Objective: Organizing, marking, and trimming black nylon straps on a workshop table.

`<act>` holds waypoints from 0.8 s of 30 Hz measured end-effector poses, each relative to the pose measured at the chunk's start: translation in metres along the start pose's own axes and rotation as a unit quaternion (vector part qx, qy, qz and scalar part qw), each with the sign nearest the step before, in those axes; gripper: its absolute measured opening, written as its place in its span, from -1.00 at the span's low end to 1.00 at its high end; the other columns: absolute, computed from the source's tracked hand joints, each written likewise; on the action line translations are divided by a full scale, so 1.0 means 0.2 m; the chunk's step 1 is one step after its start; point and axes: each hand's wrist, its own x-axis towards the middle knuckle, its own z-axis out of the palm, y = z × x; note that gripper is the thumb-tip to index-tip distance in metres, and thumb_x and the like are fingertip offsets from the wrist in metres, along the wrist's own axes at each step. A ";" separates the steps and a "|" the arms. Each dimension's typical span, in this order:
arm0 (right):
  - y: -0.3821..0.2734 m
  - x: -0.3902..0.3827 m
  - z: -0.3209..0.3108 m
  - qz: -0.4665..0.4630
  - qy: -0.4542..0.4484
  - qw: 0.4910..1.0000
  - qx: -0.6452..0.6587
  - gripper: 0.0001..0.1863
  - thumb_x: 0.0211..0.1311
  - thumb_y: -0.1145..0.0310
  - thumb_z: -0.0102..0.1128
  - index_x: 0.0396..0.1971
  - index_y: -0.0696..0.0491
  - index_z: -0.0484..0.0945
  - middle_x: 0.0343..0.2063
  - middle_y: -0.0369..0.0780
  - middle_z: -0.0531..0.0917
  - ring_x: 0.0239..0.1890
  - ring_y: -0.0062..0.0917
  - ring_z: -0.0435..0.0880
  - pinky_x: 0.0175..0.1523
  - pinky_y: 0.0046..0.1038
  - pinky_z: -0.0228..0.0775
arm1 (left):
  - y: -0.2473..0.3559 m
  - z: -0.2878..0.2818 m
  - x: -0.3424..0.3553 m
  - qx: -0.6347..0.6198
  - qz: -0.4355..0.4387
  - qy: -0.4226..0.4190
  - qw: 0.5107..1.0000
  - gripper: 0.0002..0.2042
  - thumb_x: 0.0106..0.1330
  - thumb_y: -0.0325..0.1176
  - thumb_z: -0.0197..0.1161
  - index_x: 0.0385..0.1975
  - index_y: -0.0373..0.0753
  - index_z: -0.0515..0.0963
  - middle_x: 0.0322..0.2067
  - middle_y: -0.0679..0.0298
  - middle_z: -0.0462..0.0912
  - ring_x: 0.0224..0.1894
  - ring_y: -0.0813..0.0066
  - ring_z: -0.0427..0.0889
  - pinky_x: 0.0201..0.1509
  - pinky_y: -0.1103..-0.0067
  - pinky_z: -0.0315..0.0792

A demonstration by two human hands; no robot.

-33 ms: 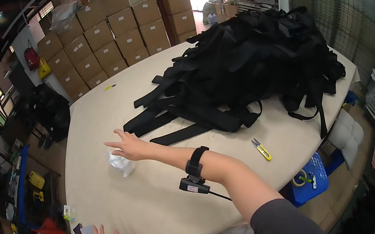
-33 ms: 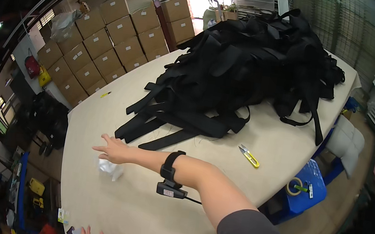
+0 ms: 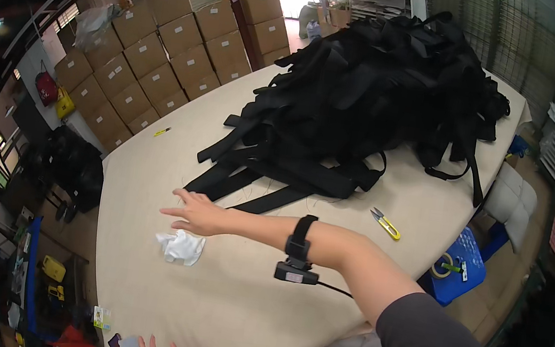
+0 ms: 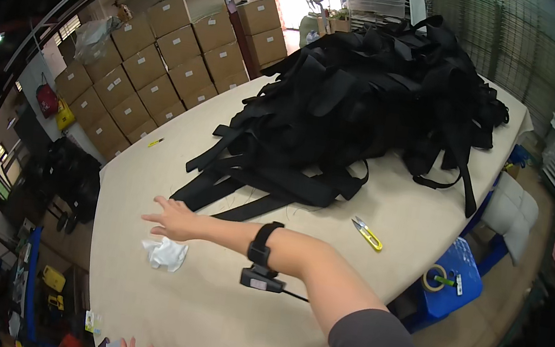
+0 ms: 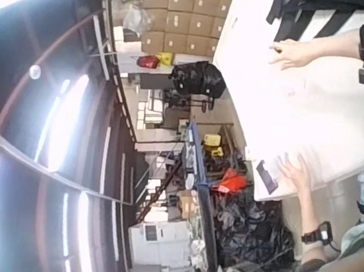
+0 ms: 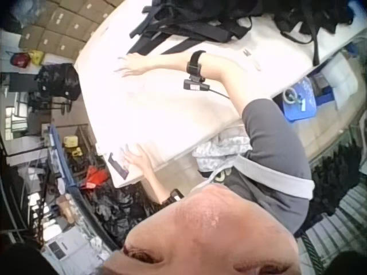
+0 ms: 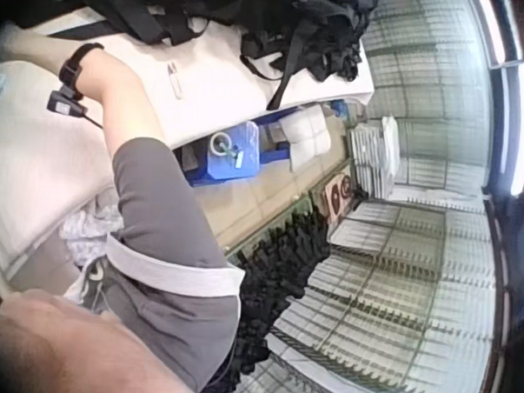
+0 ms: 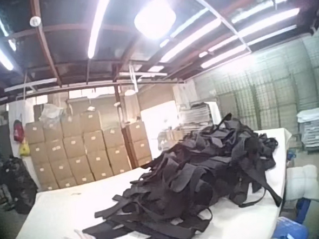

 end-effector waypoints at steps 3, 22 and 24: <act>0.16 -0.15 -0.45 0.031 0.060 0.987 -0.146 -0.43 0.04 0.26 0.24 0.12 -0.13 0.33 0.12 0.04 0.20 0.19 -0.11 0.17 0.19 -0.08 0.04 | 0.06 -0.03 -0.03 0.023 0.019 -0.003 1.000 -0.52 0.19 -0.22 0.21 0.05 -0.35 0.34 0.15 -0.15 0.21 0.19 -0.08 0.18 0.27 0.15 -0.03; 1.18 -0.50 -2.20 0.558 0.179 0.720 -0.372 -0.37 0.08 0.32 0.13 0.17 -0.46 0.19 0.32 -0.09 -0.13 0.28 0.03 0.01 0.15 0.21 0.06 | 0.40 0.58 0.53 0.077 0.222 -0.133 0.963 -0.49 0.17 -0.17 0.17 0.08 -0.33 0.35 0.16 -0.14 0.20 0.22 -0.06 0.13 0.27 0.17 0.00; 1.24 -0.54 -2.20 0.534 0.205 0.725 -0.385 -0.41 0.11 0.36 0.06 0.15 -0.43 0.22 0.29 -0.08 -0.04 0.24 0.00 0.11 0.13 0.20 0.09 | 0.54 0.66 0.69 0.035 0.275 -0.130 0.952 -0.56 0.06 -0.48 0.19 0.02 -0.23 0.40 0.17 -0.10 0.16 0.21 0.04 0.20 0.22 0.25 0.11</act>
